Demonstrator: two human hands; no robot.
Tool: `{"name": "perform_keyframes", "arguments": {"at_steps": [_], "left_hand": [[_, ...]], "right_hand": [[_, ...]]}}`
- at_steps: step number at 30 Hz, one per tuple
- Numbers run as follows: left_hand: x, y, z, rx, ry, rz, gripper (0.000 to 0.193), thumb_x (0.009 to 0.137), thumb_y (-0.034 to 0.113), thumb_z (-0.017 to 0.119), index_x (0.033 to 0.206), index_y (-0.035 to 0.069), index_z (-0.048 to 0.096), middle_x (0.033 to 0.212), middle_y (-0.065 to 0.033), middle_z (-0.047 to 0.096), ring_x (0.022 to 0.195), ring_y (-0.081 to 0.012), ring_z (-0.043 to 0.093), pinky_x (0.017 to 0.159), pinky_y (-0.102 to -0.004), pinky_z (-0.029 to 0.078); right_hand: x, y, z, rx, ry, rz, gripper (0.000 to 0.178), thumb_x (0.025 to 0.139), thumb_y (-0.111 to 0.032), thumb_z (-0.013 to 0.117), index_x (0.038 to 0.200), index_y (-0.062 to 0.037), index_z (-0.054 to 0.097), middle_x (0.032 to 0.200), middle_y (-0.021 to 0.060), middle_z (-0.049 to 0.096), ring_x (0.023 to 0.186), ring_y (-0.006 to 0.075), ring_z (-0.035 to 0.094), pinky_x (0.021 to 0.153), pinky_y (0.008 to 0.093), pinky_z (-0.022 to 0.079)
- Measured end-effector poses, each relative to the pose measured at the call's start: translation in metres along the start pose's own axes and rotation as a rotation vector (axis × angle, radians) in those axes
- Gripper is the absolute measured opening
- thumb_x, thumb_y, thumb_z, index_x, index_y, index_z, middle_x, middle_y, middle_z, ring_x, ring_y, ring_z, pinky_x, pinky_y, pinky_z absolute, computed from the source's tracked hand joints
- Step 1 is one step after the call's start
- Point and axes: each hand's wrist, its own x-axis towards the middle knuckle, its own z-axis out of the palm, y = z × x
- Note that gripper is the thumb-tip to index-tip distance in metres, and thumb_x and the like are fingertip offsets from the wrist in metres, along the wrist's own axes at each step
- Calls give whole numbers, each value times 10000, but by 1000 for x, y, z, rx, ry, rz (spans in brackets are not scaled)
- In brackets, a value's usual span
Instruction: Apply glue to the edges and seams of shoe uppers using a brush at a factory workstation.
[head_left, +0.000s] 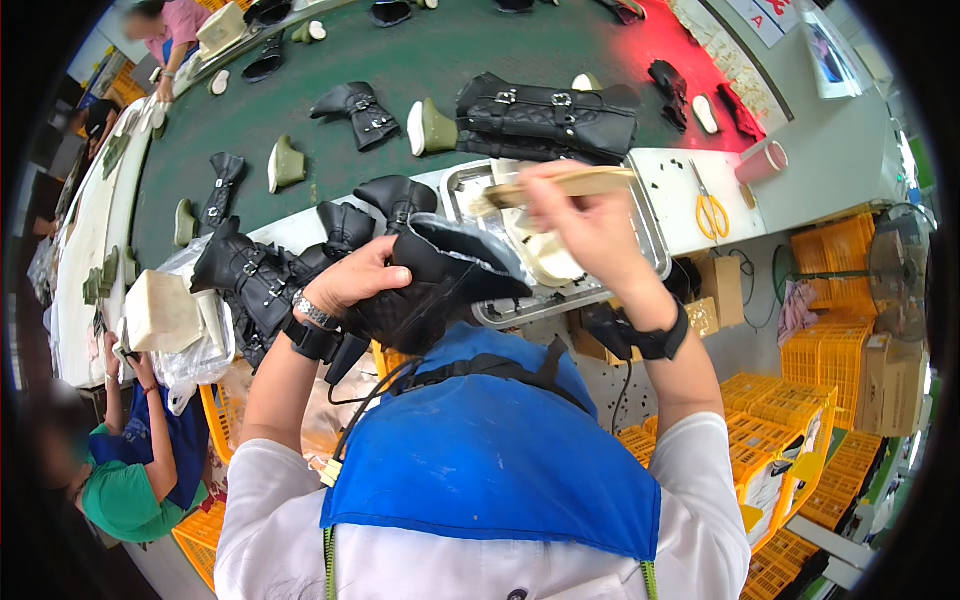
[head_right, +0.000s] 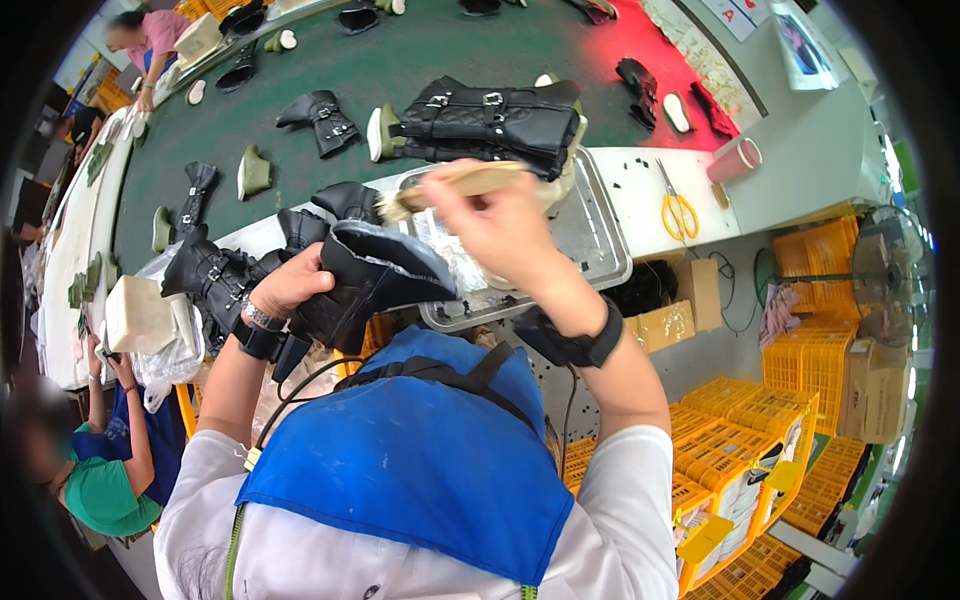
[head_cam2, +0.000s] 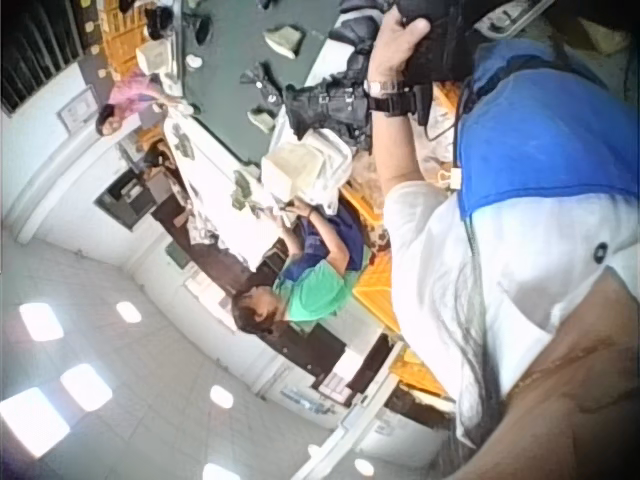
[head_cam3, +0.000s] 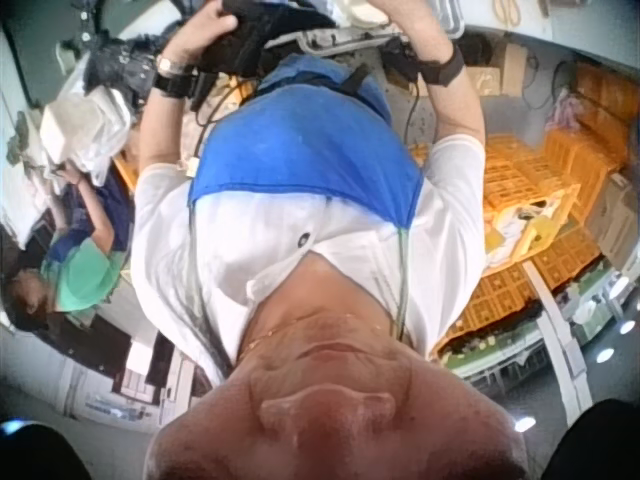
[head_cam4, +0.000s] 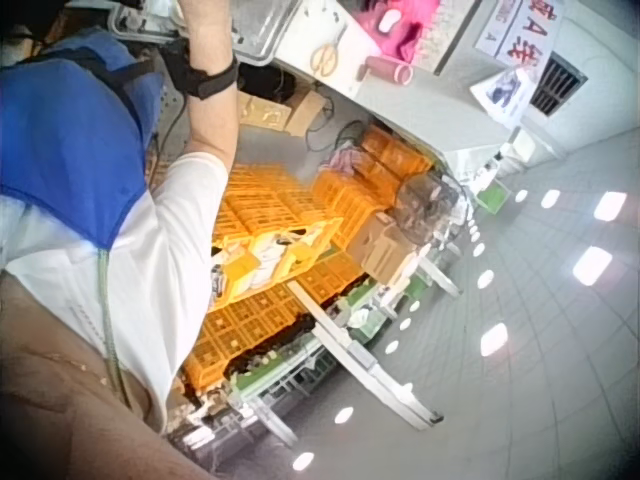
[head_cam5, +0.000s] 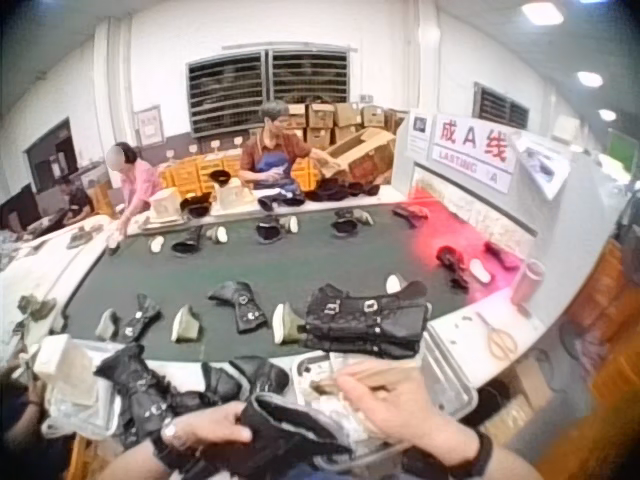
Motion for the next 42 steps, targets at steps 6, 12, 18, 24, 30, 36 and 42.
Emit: {"name": "perform_keyframes", "arguments": {"at_steps": [6, 12, 18, 24, 30, 36, 42], "left_hand": [[-8, 41, 11, 449, 481, 132, 501, 664, 22, 743, 1123, -6, 545, 1012, -39, 602, 929, -100, 537, 848, -249, 429], [14, 24, 16, 1123, 885, 944, 570, 704, -48, 682, 1205, 53, 430, 1243, -144, 446, 1124, -230, 482, 917, -319, 421], [33, 9, 13, 1075, 989, 1148, 641, 672, -73, 688, 1213, 103, 392, 1280, -156, 385, 1160, -279, 447, 967, -370, 396], [33, 8, 20, 1234, 1017, 1056, 583, 666, -49, 668, 1189, 81, 446, 1261, -175, 431, 1146, -334, 456, 966, -408, 378], [27, 9, 31, 1402, 1028, 970, 559, 609, -14, 686, 1136, 72, 520, 1203, -167, 481, 1107, -367, 473, 959, -474, 356], [21, 10, 37, 1427, 998, 878, 511, 655, -88, 621, 1137, 44, 518, 1217, -171, 474, 1140, -361, 460, 962, -431, 378], [21, 10, 39, 1416, 1014, 833, 514, 647, -85, 629, 1134, 45, 526, 1216, -161, 477, 1138, -346, 464, 964, -418, 378]], "right_hand": [[-19, -8, -35, 178, 194, 86, 182, 889, -156, 577, 914, 20, 618, 662, 29, 578, 550, 56, 514, 513, 182, 420], [-35, -3, -23, 303, 125, 208, 184, 893, -149, 559, 902, 25, 616, 648, 33, 578, 529, 57, 506, 497, 181, 414], [-44, -28, 8, 413, -17, 254, 128, 878, -105, 572, 920, 6, 620, 663, 19, 580, 551, 44, 507, 494, 181, 402], [-36, -28, 37, 231, -59, 30, 97, 832, -66, 617, 896, 7, 628, 699, 35, 618, 596, 75, 559, 520, 218, 436], [-32, -9, 41, -69, -33, -256, 86, 772, -44, 658, 837, -10, 614, 704, 92, 615, 566, 198, 593, 505, 273, 459], [-26, -3, 33, -179, 30, -327, 87, 756, -24, 663, 823, -16, 608, 702, 98, 611, 553, 226, 585, 495, 291, 456], [-22, -6, 27, -232, 46, -329, 99, 750, -14, 665, 832, -7, 610, 689, 104, 601, 536, 229, 575, 485, 290, 452]]}}
